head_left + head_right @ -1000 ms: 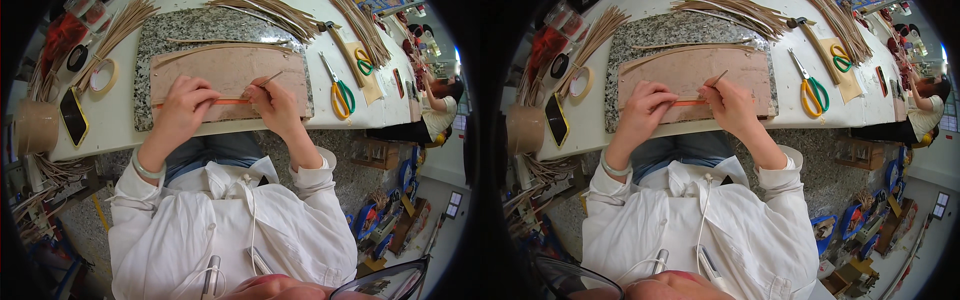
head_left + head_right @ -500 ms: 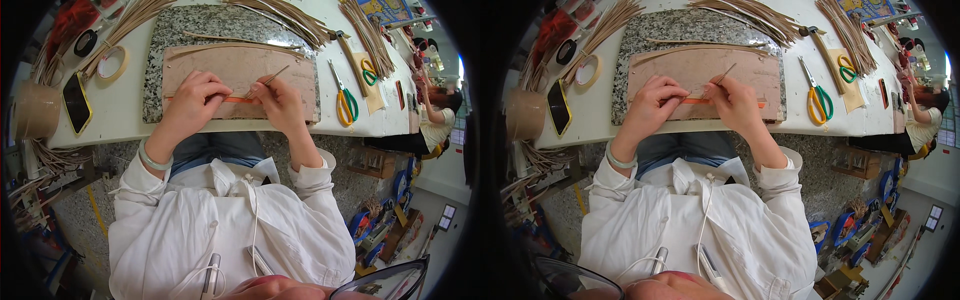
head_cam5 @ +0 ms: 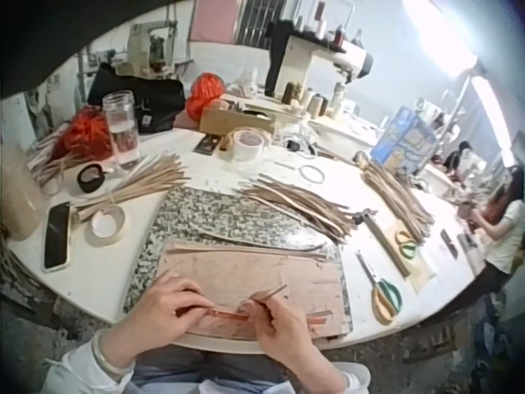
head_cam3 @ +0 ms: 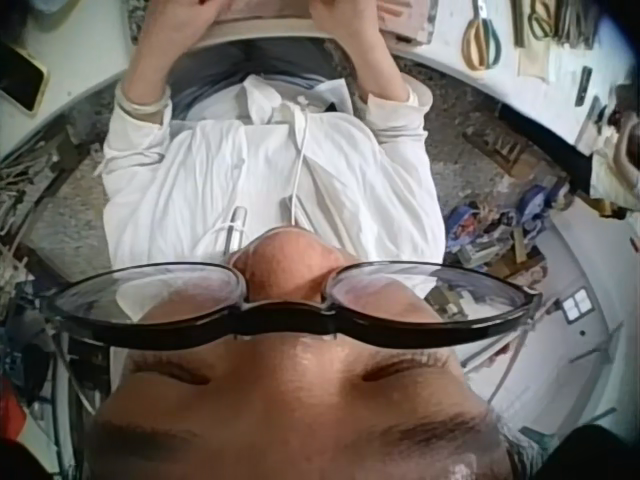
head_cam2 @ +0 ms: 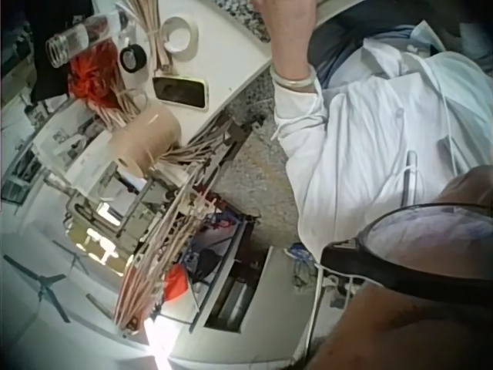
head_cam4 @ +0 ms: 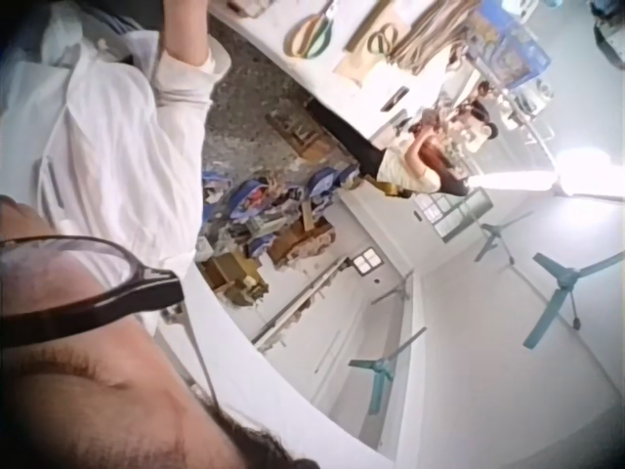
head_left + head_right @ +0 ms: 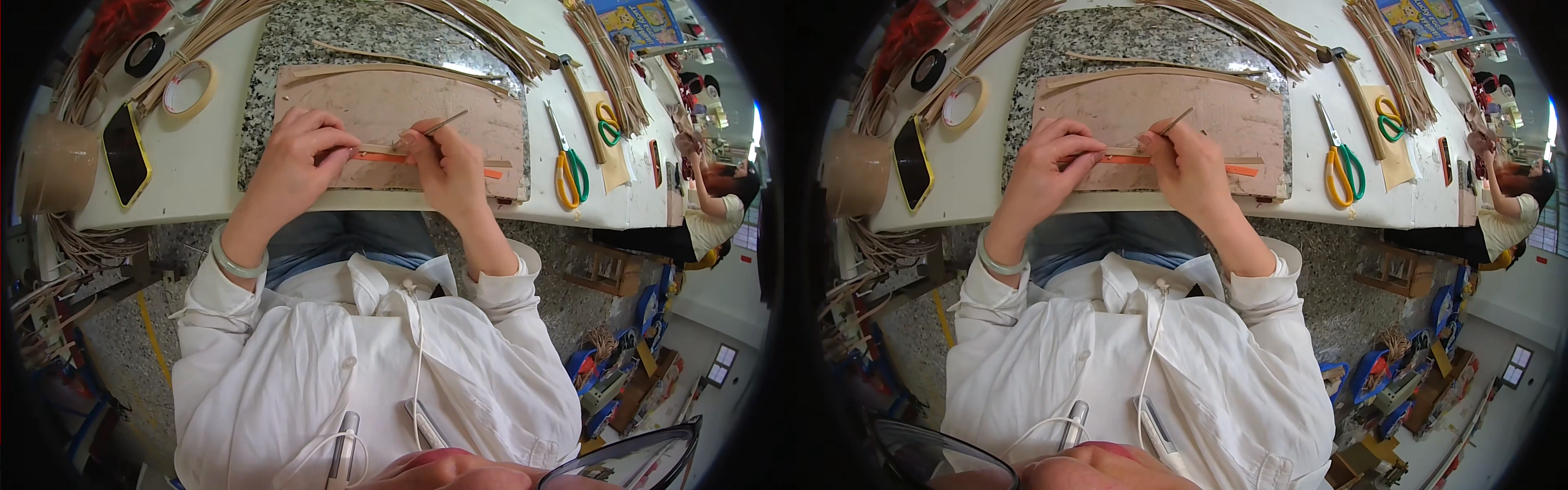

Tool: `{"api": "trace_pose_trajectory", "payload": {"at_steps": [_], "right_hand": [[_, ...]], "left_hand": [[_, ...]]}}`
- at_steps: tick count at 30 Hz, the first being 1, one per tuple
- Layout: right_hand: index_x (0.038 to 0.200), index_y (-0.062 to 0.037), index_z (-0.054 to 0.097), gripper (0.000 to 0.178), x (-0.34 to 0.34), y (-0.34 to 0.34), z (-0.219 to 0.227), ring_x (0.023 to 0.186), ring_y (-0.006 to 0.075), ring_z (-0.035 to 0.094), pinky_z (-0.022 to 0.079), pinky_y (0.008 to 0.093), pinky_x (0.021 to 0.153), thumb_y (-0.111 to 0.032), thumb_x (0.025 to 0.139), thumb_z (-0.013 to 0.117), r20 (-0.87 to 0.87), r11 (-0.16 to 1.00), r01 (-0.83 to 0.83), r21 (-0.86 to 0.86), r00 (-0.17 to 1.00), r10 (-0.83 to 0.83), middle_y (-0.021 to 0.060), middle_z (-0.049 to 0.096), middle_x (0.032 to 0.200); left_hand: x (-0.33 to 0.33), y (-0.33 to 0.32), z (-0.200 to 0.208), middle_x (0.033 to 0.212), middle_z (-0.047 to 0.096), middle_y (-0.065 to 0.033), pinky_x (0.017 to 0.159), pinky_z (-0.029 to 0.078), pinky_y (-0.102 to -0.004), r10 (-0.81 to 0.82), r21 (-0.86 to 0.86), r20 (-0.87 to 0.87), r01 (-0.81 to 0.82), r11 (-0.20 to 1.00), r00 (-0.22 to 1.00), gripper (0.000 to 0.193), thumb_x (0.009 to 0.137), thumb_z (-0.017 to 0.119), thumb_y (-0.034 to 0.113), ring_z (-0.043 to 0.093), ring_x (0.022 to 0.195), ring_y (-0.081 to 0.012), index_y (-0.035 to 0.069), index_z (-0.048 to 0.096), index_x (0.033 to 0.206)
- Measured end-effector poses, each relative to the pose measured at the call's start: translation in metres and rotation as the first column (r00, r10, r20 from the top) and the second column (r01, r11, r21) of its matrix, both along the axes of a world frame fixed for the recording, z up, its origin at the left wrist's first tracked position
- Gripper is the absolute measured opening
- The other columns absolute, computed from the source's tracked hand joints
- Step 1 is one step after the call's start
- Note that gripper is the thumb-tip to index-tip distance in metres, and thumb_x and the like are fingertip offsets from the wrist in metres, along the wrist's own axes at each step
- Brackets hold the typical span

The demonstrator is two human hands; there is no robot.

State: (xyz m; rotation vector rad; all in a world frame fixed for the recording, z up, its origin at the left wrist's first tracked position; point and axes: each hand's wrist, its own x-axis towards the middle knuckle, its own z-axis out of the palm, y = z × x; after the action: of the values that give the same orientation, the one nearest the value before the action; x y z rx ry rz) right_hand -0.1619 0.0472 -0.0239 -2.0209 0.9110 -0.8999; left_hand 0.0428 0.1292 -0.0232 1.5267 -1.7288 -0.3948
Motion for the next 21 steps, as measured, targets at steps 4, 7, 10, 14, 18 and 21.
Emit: {"api": "trace_pose_trajectory", "payload": {"at_steps": [4,7,10,14,18,21], "right_hand": [[0.094,0.0001,0.065,0.008,0.002,-0.001,0.008,0.059,0.0191,0.065,0.050,0.0299,0.057,-0.008,0.094,0.066,0.028,0.992,0.012,0.126,0.999,-0.016,0.0125,0.068,0.070],[0.094,0.0001,0.065,0.008,0.010,0.003,0.006,0.059,0.0182,0.065,0.050,0.0287,0.057,-0.008,0.094,0.065,0.035,0.996,0.014,0.084,0.999,-0.017,0.0120,0.068,0.070],[0.094,0.0004,0.065,0.009,0.014,0.004,0.002,0.059,0.0184,0.065,0.050,0.0280,0.056,-0.008,0.094,0.065,-0.031,1.000,0.014,-0.023,0.999,-0.015,0.0116,0.068,0.070],[0.094,0.0002,0.065,0.008,0.013,-0.002,0.006,0.059,0.0190,0.065,0.050,0.0279,0.056,-0.008,0.095,0.065,-0.066,0.995,-0.050,0.082,0.996,0.056,0.0118,0.068,0.069],[0.094,-0.0001,0.064,0.008,0.026,0.002,0.001,0.060,0.0193,0.067,0.051,0.0287,0.057,-0.008,0.095,0.063,0.110,0.993,-0.038,0.116,0.994,0.025,0.0114,0.068,0.069],[0.095,-0.0001,0.064,0.008,0.030,0.002,-0.003,0.062,0.0195,0.068,0.051,0.0293,0.057,-0.008,0.096,0.062,0.039,0.996,-0.033,0.083,0.999,0.029,0.0112,0.068,0.070]], "left_hand": [[-0.001,-0.001,-0.002,0.092,0.065,-0.0047,0.078,0.048,-0.0322,0.009,-0.007,-0.072,-0.009,1.000,0.997,0.013,0.079,0.072,0.002,0.058,0.090,-0.0224,0.003,0.074,0.091],[0.000,-0.001,-0.002,0.092,0.065,-0.0049,0.077,0.049,-0.0323,0.007,-0.001,-0.072,-0.007,1.000,0.997,0.013,0.079,0.072,0.002,0.058,0.090,-0.0220,0.003,0.074,0.092],[0.000,-0.002,-0.003,0.093,0.065,-0.0051,0.077,0.049,-0.0324,0.006,0.011,-0.084,-0.005,1.000,0.996,0.013,0.080,0.072,0.003,0.058,0.090,-0.0220,0.003,0.074,0.092],[0.001,0.000,-0.004,0.094,0.064,-0.0054,0.075,0.050,-0.0320,0.017,0.027,-0.099,-0.015,1.000,0.995,0.013,0.080,0.072,0.003,0.058,0.091,-0.0215,0.003,0.073,0.093],[0.002,-0.002,-0.003,0.095,0.064,-0.0058,0.071,0.050,-0.0304,0.000,-0.003,-0.062,0.000,1.000,0.998,0.012,0.082,0.071,0.003,0.059,0.091,-0.0198,0.001,0.072,0.093],[0.007,0.000,0.000,0.094,0.064,-0.0059,0.070,0.050,-0.0297,0.013,0.059,-0.156,-0.004,0.998,0.988,0.011,0.083,0.070,0.003,0.060,0.090,-0.0191,0.001,0.071,0.094]]}}
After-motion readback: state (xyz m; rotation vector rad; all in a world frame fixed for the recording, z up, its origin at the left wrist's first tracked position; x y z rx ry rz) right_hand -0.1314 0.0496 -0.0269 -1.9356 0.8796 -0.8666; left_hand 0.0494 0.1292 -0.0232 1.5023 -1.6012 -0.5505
